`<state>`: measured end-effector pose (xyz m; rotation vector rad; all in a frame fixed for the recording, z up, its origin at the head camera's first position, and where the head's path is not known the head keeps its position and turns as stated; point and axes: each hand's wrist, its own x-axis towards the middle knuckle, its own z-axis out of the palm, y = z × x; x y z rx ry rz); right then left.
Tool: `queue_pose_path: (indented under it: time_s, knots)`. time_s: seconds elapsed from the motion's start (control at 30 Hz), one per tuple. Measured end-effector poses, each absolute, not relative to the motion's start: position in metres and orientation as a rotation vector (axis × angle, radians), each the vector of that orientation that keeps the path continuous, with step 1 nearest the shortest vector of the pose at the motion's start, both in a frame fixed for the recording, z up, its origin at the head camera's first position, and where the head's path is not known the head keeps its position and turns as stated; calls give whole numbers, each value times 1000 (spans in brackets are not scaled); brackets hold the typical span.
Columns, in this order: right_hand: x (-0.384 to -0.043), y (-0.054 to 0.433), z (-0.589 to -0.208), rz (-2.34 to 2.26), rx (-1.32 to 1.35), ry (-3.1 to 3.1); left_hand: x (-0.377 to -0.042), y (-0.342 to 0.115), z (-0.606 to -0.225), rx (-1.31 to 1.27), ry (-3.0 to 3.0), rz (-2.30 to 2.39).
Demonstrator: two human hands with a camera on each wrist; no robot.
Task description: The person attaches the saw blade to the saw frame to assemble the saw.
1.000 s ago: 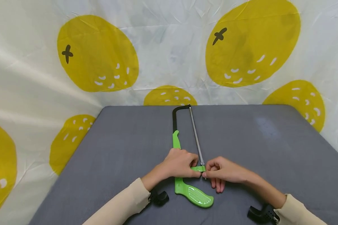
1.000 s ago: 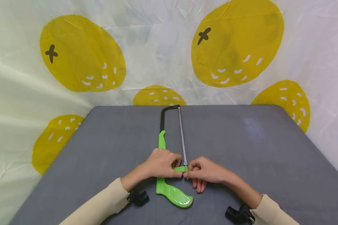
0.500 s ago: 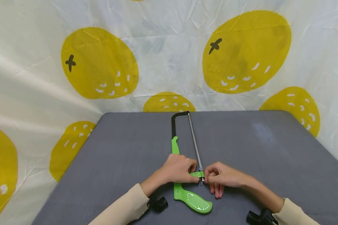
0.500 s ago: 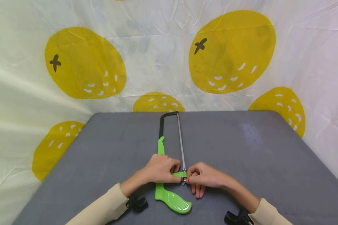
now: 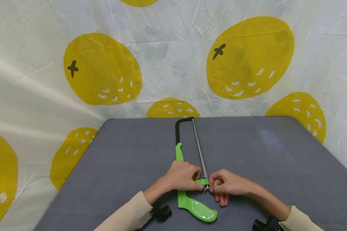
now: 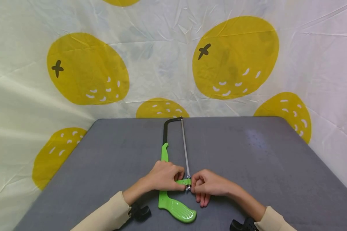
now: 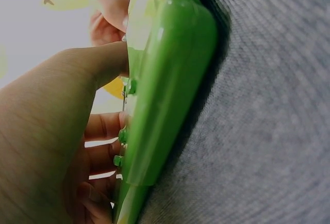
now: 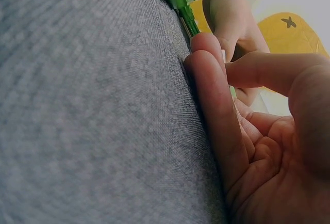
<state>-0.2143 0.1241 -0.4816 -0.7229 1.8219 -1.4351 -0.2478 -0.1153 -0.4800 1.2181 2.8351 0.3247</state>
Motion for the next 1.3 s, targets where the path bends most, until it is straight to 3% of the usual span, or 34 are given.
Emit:
queue_pose_path:
  time_s: [1.3]
  knots:
    - [-210, 121, -479, -1438, -650, 1835, -246, -114, -481, 1213, 2842, 323]
